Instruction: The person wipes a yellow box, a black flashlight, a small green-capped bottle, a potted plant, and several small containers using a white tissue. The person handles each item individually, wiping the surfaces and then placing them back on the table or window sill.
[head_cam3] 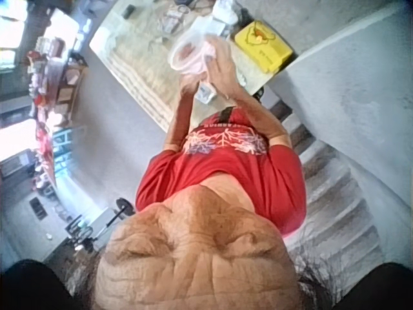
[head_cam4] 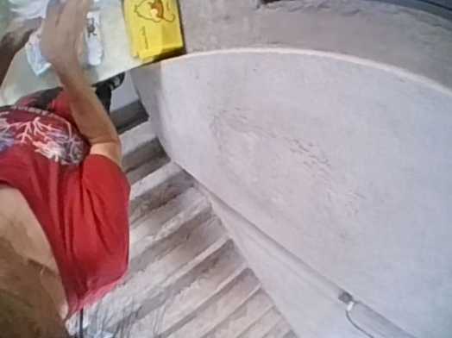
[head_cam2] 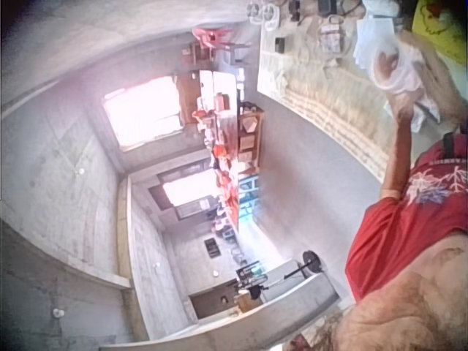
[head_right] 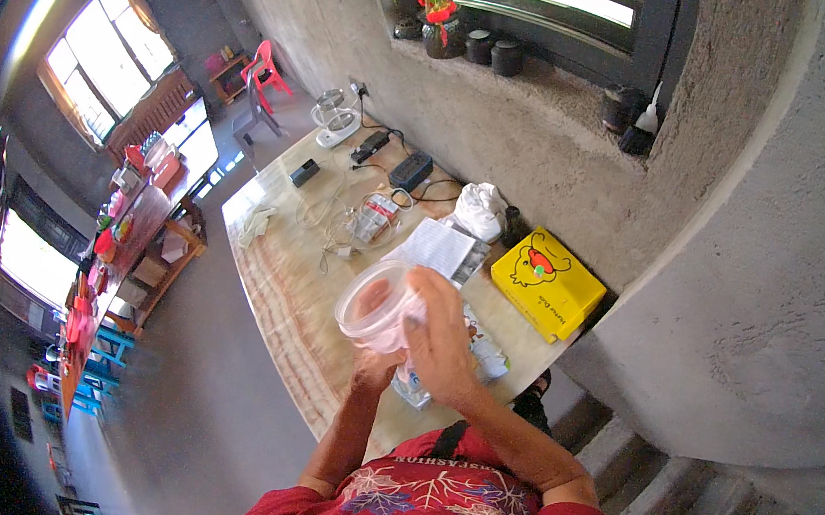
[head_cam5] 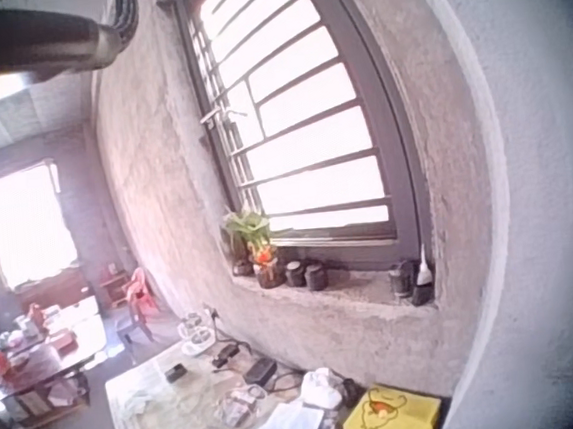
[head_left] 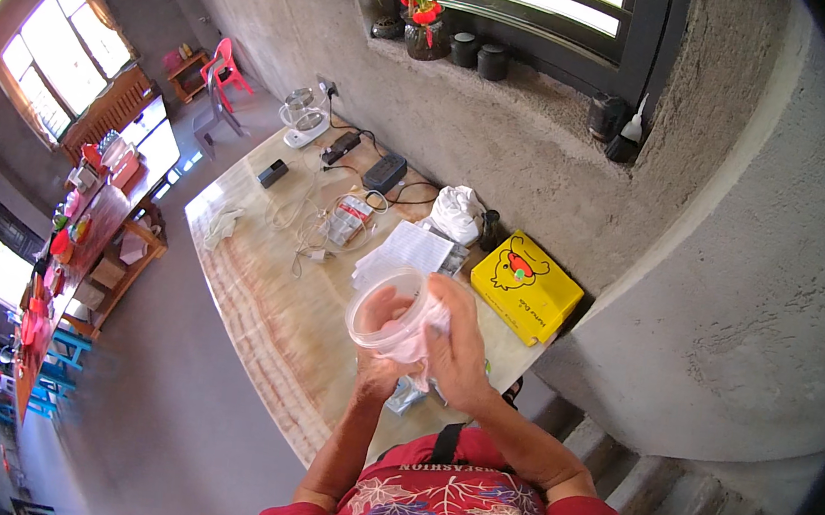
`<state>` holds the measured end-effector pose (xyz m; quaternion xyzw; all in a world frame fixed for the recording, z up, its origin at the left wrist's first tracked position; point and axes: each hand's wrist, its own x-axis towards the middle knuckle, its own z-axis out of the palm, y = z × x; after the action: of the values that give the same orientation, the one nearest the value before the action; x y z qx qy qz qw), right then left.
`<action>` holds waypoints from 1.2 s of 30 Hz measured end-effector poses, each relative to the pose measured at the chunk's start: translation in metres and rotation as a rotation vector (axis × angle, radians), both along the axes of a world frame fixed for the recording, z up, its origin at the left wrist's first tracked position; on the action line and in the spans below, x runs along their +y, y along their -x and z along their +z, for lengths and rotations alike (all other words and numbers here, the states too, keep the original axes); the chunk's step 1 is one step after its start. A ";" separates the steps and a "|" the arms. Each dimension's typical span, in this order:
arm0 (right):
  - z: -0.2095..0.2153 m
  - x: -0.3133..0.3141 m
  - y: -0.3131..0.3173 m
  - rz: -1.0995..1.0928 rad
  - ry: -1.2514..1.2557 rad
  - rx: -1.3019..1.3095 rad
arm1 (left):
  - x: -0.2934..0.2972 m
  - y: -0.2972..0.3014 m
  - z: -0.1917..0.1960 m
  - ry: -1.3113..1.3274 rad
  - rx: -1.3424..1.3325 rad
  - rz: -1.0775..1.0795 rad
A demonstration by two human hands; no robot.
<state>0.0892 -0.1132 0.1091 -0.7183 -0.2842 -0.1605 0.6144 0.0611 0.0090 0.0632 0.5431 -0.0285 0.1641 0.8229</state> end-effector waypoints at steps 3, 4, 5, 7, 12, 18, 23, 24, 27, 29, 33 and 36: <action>-0.011 -0.003 -0.025 0.200 -0.258 0.574 | -0.001 0.006 -0.003 0.006 0.074 -0.054; -0.007 -0.006 -0.031 0.285 -0.335 0.698 | -0.002 0.008 -0.004 -0.003 0.080 -0.104; -0.001 -0.008 -0.038 0.373 -0.415 0.819 | -0.003 0.010 -0.005 -0.014 0.087 -0.154; 0.001 -0.008 -0.044 0.431 -0.483 0.939 | -0.004 0.007 -0.007 -0.049 0.025 -0.214; -0.005 0.002 -0.017 0.095 -0.079 0.272 | 0.003 0.004 -0.018 0.273 0.184 -0.061; -0.011 0.004 0.022 -0.104 0.237 -0.336 | 0.003 -0.007 -0.002 0.133 -0.026 0.047; -0.019 -0.006 -0.002 0.049 -0.049 0.191 | 0.003 -0.001 -0.004 0.223 0.004 -0.048; -0.020 -0.007 -0.008 0.113 -0.135 0.335 | 0.004 -0.001 -0.006 0.220 -0.005 -0.075; -0.021 -0.013 -0.017 0.184 -0.232 0.621 | 0.004 -0.003 -0.009 0.212 -0.029 -0.120; -0.024 -0.013 -0.017 0.101 -0.181 0.490 | -0.001 -0.006 -0.003 0.142 0.057 -0.047; -0.021 -0.008 -0.002 -0.087 0.044 -0.006 | -0.007 -0.004 -0.007 0.118 0.065 0.030; -0.018 -0.008 0.013 -0.069 0.143 -0.227 | -0.009 0.001 -0.008 0.271 -0.005 0.022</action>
<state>0.0765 -0.1210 0.0913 -0.7468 -0.3376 -0.2411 0.5198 0.0597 0.0003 0.0552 0.4267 -0.0023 0.1767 0.8870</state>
